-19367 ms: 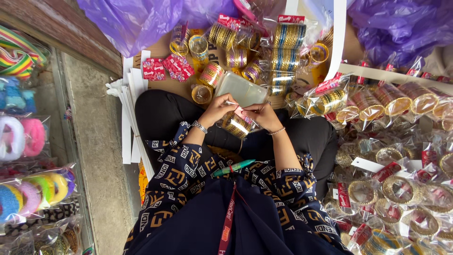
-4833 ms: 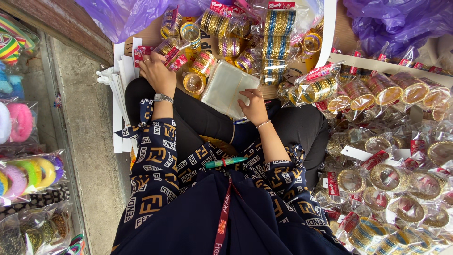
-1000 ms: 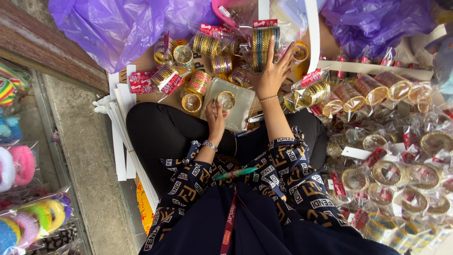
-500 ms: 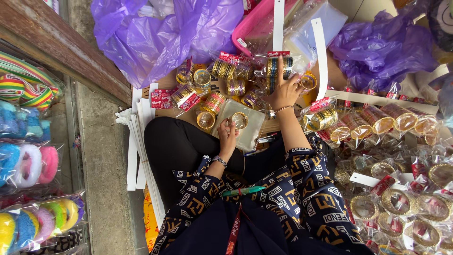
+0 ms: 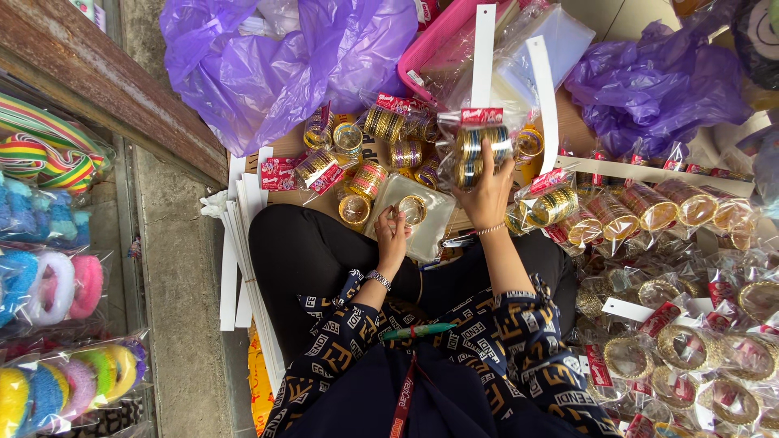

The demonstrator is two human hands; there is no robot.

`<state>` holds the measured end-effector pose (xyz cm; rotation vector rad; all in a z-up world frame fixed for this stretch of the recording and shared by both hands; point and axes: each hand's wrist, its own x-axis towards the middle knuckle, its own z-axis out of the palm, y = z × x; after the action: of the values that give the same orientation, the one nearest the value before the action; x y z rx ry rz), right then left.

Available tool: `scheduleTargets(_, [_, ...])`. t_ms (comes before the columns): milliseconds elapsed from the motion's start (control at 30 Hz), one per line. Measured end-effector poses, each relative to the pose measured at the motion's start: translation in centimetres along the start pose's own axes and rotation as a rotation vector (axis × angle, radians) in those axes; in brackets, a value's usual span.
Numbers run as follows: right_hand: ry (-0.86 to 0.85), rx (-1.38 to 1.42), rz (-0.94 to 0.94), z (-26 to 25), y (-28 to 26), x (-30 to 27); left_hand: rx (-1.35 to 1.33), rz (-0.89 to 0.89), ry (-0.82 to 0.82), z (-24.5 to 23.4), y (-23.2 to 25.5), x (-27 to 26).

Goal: The person packages sets of bangles into plastic bags, sealing them with adhesive strips.

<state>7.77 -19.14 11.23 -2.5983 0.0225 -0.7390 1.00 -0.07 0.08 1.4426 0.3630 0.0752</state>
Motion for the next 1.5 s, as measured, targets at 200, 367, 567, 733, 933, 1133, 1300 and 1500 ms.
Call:
scheduleTargets(200, [0.206,0.157,-0.185,-1.7,1.3,-5.6,0.012,-0.002,-0.003,0.0,0.7,-0.3])
scheduleTargets(367, [0.237,0.237,-0.15,-5.2,-0.8,-4.8,0.002,-0.008,0.003,0.1,0.6,-0.1])
scheduleTargets(567, [0.143,0.144,-0.123,-2.8,-0.1,-3.6,0.013,-0.002,-0.007,0.0,0.6,-0.3])
scheduleTargets(733, [0.014,-0.027,0.034,-3.8,-2.1,-0.8,0.002,0.001,-0.014,-0.1,0.5,-0.3])
scheduleTargets(933, [-0.183,-0.087,0.144,-6.7,-4.7,2.8,0.013,0.008,-0.02,-0.2,0.2,-0.2])
scheduleTargets(1133, [-0.199,-0.035,0.093,-5.9,-4.1,1.0,0.008,0.003,-0.018,-0.1,0.1,-0.1])
scheduleTargets(1300, [-0.082,-0.043,-0.023,-4.2,-2.2,-3.5,0.006,0.015,-0.012,0.0,0.0,-0.2])
scheduleTargets(1500, [0.091,0.033,-0.11,-3.0,0.3,-8.9,-0.028,0.016,0.019,0.0,-0.5,0.0])
